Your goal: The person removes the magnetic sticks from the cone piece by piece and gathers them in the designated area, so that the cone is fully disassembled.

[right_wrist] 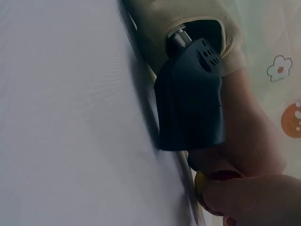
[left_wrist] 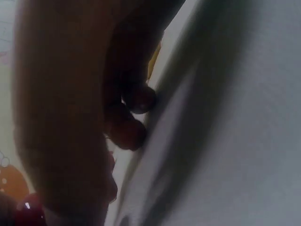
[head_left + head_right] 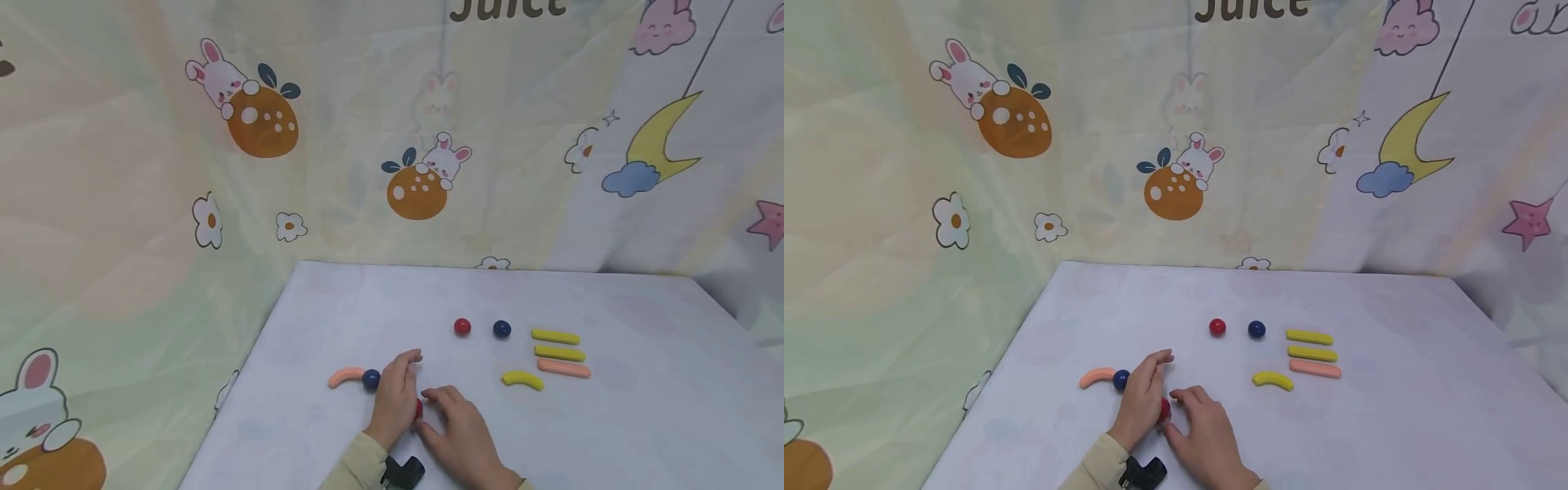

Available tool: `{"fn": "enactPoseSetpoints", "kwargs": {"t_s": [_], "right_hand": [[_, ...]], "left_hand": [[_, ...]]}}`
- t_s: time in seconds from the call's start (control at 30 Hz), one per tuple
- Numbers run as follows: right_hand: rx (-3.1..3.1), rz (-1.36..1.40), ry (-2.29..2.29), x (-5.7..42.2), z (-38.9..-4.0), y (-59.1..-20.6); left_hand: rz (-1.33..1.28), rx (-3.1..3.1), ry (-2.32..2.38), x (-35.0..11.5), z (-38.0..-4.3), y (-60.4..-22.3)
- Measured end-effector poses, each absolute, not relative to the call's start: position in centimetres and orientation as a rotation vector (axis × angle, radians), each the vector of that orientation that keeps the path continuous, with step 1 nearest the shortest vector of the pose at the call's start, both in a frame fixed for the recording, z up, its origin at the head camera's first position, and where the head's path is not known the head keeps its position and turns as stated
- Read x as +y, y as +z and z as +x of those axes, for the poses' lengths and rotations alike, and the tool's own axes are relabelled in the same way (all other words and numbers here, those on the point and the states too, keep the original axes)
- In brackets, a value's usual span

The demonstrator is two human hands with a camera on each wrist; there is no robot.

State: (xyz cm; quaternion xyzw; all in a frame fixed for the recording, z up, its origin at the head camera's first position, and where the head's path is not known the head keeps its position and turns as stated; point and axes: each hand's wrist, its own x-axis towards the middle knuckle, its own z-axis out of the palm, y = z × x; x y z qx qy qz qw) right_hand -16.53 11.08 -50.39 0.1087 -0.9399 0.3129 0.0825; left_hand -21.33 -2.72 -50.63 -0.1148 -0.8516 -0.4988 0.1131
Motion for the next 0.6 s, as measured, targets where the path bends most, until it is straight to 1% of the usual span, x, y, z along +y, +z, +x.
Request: {"fn": "enactPoseSetpoints", "kwargs": {"t_s": [0.13,0.27,0.33,0.47,0.6], "right_hand": [[-2.812,0.354,0.895,10.3,-16.8,-50.4],[-2.797,0.337,0.897,10.2,-17.0,-50.5],[-2.794,0.303,0.895,10.4,-17.1,-50.6],[-2.791,0.188,0.866,11.0,-17.6,-50.8],[-2.795,0.069,0.839,12.0,-18.2,-50.8]], "left_hand": [[-0.284,-2.432,-1.656,-2.6,-21.4,-50.6],[-0.303,-2.385,-1.657,-2.5,-21.4,-50.6],[-0.367,-2.352,-1.542,-2.6,-21.3,-50.5],[-0.526,-2.217,-1.154,-2.8,-21.3,-50.2],[-0.525,-2.152,-0.896,-3.3,-21.8,-50.0]]}}
